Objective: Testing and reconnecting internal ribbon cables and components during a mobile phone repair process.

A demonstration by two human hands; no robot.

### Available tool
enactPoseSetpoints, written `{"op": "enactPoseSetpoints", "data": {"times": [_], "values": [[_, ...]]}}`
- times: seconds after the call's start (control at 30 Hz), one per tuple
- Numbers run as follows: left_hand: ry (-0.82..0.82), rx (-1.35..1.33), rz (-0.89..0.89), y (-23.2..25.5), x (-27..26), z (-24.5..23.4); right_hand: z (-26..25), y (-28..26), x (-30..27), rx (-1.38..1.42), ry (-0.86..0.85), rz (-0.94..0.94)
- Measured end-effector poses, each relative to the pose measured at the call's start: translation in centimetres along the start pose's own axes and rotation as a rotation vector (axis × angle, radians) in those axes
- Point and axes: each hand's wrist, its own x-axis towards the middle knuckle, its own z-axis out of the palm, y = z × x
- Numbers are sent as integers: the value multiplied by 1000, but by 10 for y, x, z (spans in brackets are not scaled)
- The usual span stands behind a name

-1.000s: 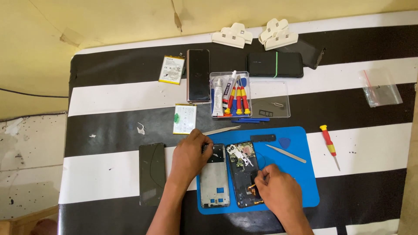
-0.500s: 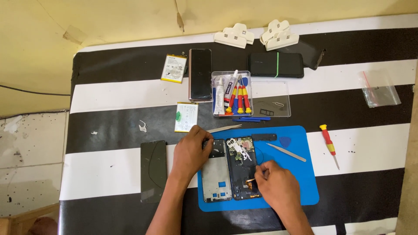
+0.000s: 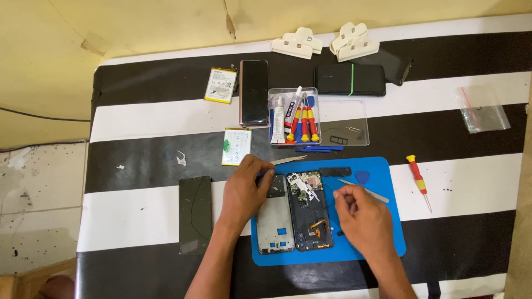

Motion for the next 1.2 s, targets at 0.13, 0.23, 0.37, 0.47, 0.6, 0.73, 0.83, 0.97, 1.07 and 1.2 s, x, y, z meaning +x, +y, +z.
{"op": "enactPoseSetpoints", "data": {"times": [0.13,0.23,0.37,0.47,0.6,0.73,0.83,0.97,1.07,1.2], "values": [[119,-56,-30,-3,0,-1,-16,-9,18,80,41,-30],[229,-41,-102,-7,1,2,-39,-22,33,109,71,-176],[199,-50,-42,-9,1,2,-45,22,30,-24,-23,-142],[156,-65,-16,-3,-1,-2,-50,55,2,-34,-157,-164],[179,-107,-25,-1,-2,-4,-37,97,-38,-151,-417,36],[177,-134,-53,4,-1,-4,-20,113,-53,-53,-223,-157],[159,-111,-31,1,-3,-2,-26,94,-37,-13,-61,-140],[162,-105,-26,0,0,-1,-28,101,-1,-139,65,-185],[158,-100,-38,-6,0,0,-32,105,11,-184,-9,-235],[151,-100,-41,-6,2,1,-57,92,6,-141,-123,-15]]}}
